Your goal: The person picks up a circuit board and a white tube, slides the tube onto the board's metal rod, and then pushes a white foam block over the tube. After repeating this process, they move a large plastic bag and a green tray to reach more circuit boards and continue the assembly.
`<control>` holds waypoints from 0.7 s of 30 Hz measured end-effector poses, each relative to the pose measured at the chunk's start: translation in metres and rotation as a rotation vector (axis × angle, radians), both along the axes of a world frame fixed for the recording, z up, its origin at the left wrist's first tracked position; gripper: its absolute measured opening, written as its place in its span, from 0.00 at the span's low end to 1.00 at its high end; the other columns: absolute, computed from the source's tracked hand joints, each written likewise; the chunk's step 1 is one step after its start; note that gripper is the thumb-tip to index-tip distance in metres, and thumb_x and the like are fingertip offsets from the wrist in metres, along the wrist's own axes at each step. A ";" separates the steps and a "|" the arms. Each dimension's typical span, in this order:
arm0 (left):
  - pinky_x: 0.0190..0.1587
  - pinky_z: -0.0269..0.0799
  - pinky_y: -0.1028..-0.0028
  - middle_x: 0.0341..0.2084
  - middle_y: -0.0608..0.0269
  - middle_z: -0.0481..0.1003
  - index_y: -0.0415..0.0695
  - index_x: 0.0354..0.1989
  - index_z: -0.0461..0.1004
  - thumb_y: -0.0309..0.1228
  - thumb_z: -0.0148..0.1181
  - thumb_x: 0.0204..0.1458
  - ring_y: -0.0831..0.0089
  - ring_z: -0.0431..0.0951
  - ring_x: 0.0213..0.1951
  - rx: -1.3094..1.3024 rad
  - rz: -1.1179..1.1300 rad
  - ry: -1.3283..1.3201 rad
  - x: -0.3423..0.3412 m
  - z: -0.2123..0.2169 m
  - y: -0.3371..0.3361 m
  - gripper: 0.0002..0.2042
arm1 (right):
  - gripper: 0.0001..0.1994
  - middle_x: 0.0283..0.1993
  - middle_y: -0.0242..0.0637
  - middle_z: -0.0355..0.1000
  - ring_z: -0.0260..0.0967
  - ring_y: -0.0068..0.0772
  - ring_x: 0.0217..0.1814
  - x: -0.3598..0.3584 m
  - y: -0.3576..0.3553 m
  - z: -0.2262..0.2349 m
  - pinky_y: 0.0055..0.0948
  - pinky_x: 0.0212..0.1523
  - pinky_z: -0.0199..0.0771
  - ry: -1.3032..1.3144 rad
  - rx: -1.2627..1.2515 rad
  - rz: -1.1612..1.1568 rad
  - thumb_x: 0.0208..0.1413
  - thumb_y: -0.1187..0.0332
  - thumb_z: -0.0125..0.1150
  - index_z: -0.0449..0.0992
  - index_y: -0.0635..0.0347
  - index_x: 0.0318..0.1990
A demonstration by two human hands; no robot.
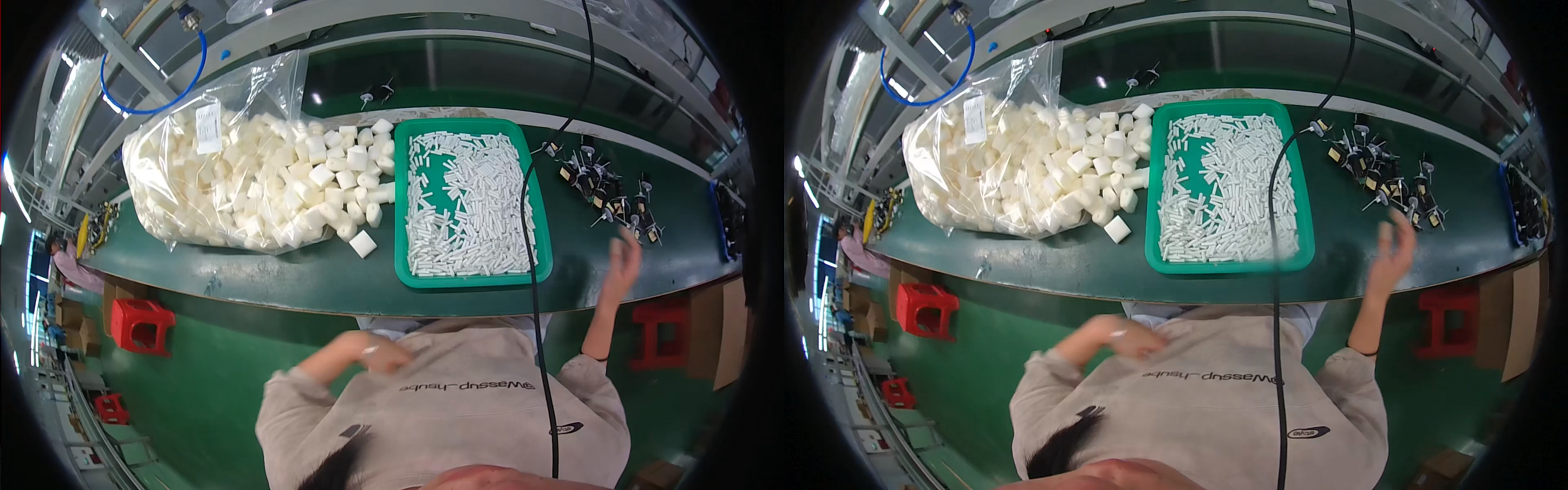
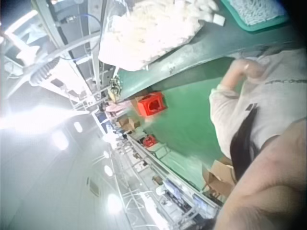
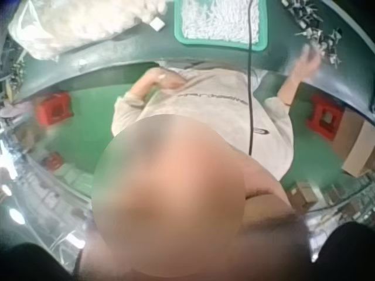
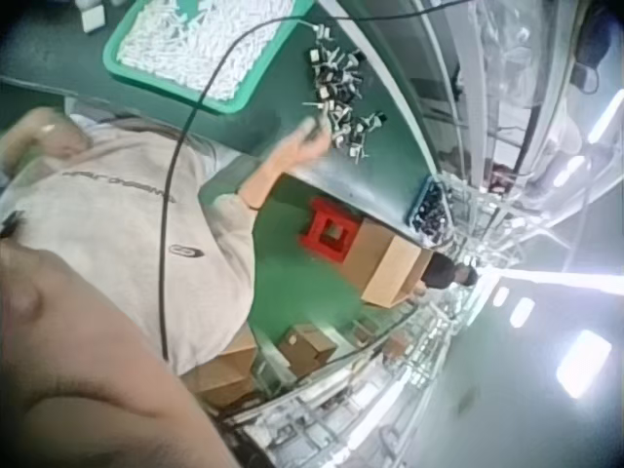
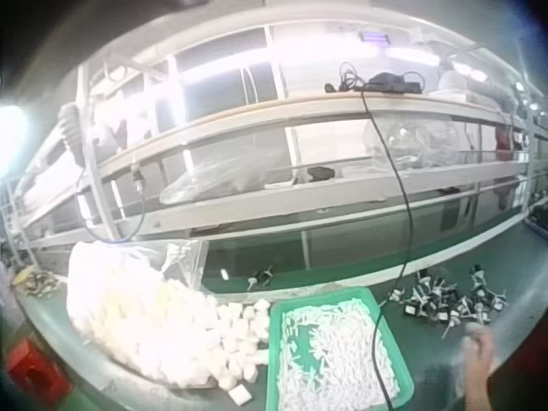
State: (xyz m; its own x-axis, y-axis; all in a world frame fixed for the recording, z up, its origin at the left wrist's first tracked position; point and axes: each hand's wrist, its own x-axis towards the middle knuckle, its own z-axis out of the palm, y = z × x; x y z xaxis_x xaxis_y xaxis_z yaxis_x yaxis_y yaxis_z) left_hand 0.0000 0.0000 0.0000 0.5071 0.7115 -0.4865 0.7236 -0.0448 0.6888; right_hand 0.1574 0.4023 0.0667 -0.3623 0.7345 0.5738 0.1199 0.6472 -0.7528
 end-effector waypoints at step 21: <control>0.43 0.68 0.67 0.33 0.61 0.75 0.49 0.33 0.76 0.42 0.56 0.45 0.62 0.72 0.40 0.524 1.103 0.672 -0.270 0.130 0.132 0.12 | 0.19 0.31 0.41 0.71 0.68 0.45 0.36 -0.256 -0.073 -0.009 0.38 0.36 0.68 -0.549 0.355 1.025 0.36 0.69 0.62 0.71 0.55 0.41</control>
